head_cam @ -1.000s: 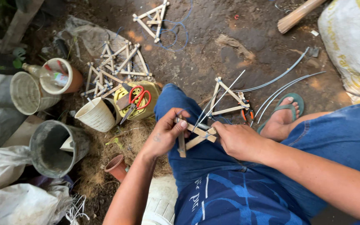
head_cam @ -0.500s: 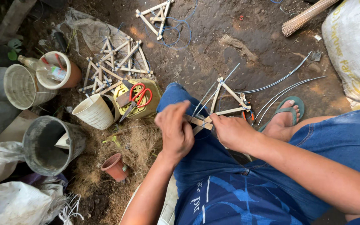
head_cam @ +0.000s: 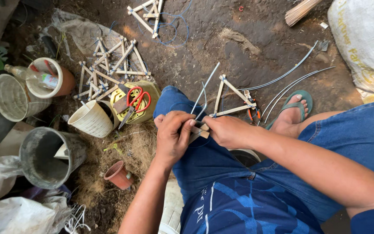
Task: The person assembles small triangular wooden structures by hand, using pliers to bend and secure metal wire around the joints. They repeatedly adjust the wire and reposition the wooden pieces to form stable frames.
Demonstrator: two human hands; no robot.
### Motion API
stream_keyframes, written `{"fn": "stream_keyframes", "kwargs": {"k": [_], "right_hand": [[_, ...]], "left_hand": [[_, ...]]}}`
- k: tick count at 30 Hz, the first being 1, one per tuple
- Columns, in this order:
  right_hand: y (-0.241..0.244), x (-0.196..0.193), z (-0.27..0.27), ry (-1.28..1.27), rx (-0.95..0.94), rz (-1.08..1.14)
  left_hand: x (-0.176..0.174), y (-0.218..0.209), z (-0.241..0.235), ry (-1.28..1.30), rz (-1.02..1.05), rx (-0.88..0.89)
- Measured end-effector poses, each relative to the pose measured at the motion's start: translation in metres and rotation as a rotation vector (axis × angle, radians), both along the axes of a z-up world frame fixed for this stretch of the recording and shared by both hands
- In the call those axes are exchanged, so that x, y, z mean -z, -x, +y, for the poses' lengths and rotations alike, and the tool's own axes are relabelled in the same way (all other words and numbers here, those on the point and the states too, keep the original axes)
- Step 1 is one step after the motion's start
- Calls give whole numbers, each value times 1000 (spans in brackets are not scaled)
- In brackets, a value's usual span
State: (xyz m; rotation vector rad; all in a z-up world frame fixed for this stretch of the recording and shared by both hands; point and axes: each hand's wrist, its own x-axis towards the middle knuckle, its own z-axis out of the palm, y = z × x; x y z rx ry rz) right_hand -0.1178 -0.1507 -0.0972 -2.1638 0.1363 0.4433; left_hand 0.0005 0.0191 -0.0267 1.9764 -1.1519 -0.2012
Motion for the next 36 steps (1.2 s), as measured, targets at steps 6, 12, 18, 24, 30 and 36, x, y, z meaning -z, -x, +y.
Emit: {"fn": "stream_keyframes", "kwargs": {"k": [6, 12, 18, 24, 30, 36], "right_hand": [[-18, 0, -11, 17, -100, -33], [-20, -2, -17, 26, -160, -34], [-22, -7, -14, 113, -170, -77], [-22, -4, -14, 195, -164, -76], [-22, 2, -11, 232, -153, -99], [-20, 5, -7, 265, -94, -220]], "left_hand": [[1, -5, 1, 0, -54, -12], [9, -4, 9, -7, -181, 47], [18, 5, 12, 2, -200, -42], [20, 9, 11, -34, -298, -95], [17, 4, 12, -43, -154, -103], [14, 2, 11, -12, -180, -77]]}}
